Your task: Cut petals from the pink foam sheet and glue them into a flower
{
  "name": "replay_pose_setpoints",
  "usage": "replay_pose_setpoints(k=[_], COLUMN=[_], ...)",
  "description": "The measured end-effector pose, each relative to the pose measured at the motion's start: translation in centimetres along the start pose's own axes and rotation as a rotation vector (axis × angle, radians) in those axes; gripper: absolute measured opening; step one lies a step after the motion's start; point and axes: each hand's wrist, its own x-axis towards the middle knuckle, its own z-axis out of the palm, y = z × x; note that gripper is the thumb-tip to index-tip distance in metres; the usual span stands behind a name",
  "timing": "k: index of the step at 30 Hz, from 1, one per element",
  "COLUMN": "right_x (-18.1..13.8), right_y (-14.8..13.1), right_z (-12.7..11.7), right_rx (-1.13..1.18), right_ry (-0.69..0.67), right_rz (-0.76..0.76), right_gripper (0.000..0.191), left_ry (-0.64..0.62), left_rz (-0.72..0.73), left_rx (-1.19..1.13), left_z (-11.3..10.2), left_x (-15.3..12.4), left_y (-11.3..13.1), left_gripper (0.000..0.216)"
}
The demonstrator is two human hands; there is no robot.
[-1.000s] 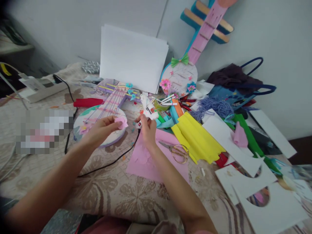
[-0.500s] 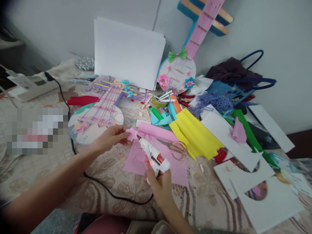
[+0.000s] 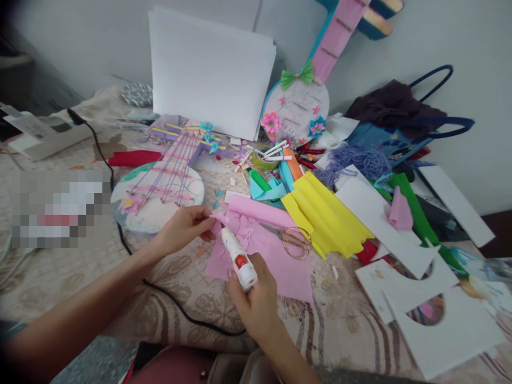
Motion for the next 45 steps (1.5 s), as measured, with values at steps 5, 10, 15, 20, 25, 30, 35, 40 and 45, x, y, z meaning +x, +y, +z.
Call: replay_pose_setpoints(k=[5, 10, 15, 20, 25, 30, 35, 40, 45], right_x=[0.13, 0.04, 0.05, 0.1, 0.09, 0.13, 0.03, -0.1, -0.11], right_y=[-0.37, -0.54, -0.57, -0.6, -0.54, -0.52, -0.36, -0.4, -0.5], right_z=[0.12, 0.09, 0.11, 0.37, 0.44, 0.41, 0.47, 0.44, 0.51], right_rx=[-0.018, -0.037, -0.037, -0.022, -0.024, -0.026, -0.038, -0.049, -0.046], right_ry=[-0.014, -0.033, -0.027, -0.039, -0.046, -0.044, -0.043, -0.036, -0.034], right_rz=[-0.006, 0.0, -0.001, -0.018, -0.016, -0.015, -0.011, -0.029, -0.014], right_gripper=[0.004, 0.003, 0.004, 0.003, 0.004, 0.005, 0.006, 0.007, 0.009], left_ry=[0.054, 0.108, 0.1, 0.106, 0.119, 0.121, 0.126, 0.13, 0.131], left_rz=[0.071, 0.1, 0.091, 0.091, 0.107, 0.104, 0.103, 0.102, 0.107], left_rx=[0.152, 0.199, 0.142, 0.121, 0.122, 0.127, 0.126, 0.135, 0.151], left_z=[0.09, 0.22, 0.37, 0.53, 0.57, 0.54, 0.58, 0.57, 0.47], left_x=[-0.43, -0.56, -0.62, -0.77, -0.81, -0.84, -0.92, -0.9, -0.9], left_y=[0.06, 0.09, -0.03, 0.04, 0.04, 0.06, 0.16, 0.19, 0.02], left_gripper=[0.015, 0.013, 0.009, 0.01, 0.009, 0.009, 0.009, 0.01, 0.01])
